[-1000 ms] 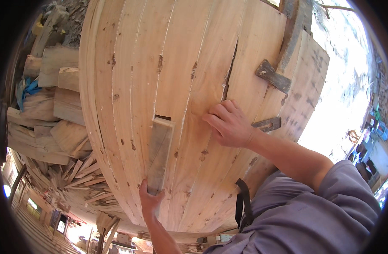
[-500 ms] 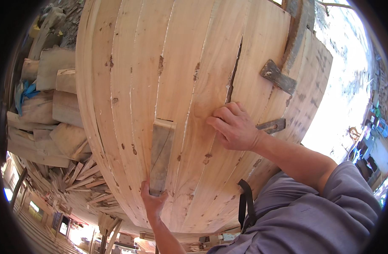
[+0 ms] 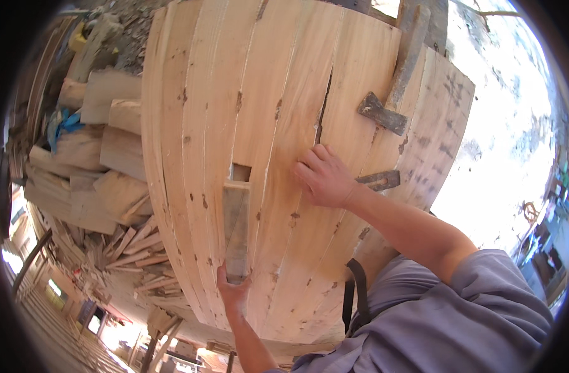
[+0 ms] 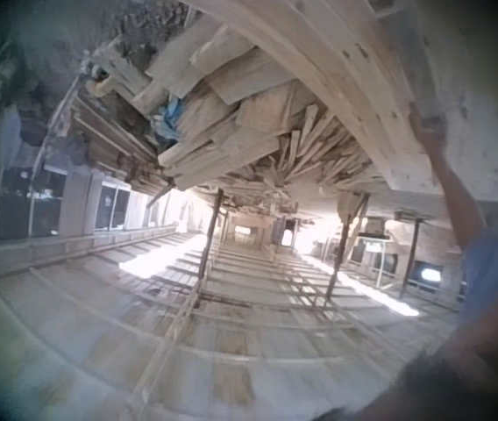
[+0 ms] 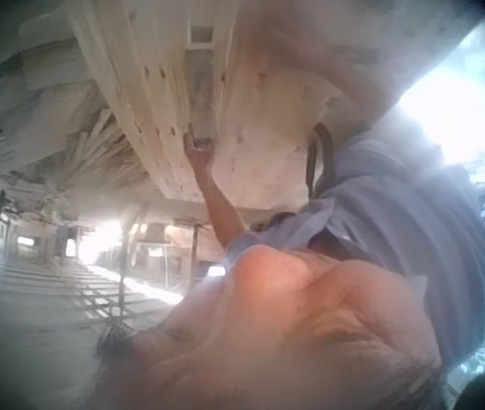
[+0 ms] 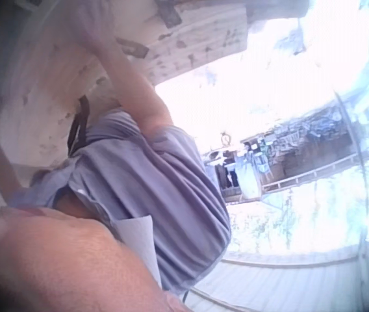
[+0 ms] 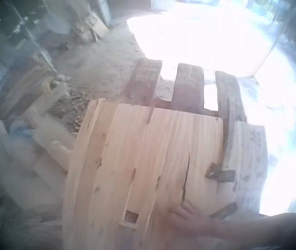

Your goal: The person picks up small wooden blocks and fits them into rectangular slots on a larger wooden board. They repeatedly test the fit of the blocks, remove them, and place them back into different slots on the board.

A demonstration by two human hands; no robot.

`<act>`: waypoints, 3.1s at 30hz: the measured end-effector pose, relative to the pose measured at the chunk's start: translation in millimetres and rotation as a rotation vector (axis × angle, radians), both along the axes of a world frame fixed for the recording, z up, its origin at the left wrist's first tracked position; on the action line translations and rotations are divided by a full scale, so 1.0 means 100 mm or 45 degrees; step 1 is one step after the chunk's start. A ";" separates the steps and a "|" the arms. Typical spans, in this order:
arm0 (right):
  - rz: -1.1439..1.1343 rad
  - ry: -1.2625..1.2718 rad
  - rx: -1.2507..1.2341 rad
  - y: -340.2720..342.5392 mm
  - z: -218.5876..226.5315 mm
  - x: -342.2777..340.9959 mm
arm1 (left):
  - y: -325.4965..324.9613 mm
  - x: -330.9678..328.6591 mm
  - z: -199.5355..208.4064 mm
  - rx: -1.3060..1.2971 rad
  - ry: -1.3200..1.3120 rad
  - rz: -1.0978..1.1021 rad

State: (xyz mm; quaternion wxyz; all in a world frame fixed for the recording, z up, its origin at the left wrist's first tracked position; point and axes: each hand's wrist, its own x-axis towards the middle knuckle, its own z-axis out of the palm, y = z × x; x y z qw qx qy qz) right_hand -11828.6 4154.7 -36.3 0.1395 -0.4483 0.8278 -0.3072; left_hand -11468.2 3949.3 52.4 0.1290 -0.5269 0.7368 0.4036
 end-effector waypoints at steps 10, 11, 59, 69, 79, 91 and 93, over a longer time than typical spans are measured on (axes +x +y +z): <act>-0.011 0.012 -0.100 -0.03 0.00 0.04 | 1.40 0.47 0.77 -0.050 -0.411 -0.002; -0.012 0.018 -0.105 -0.03 -0.01 0.04 | 1.53 0.48 0.80 -0.029 -0.428 0.018; 2.607 -0.415 0.082 4.86 1.99 7.06 | 8.23 5.13 2.44 -1.636 0.783 3.070; 2.573 0.109 0.280 4.36 1.72 9.59 | 8.72 7.92 1.50 -1.519 1.489 3.312; 2.690 0.034 0.117 3.91 1.69 12.51 | 8.90 10.42 1.47 -1.322 2.179 2.991; 2.414 0.102 0.552 2.35 0.96 15.62 | 7.57 14.52 1.29 -0.713 2.146 2.792; 2.302 0.019 0.667 2.04 0.70 16.06 | 7.29 15.35 1.20 -0.804 2.162 2.640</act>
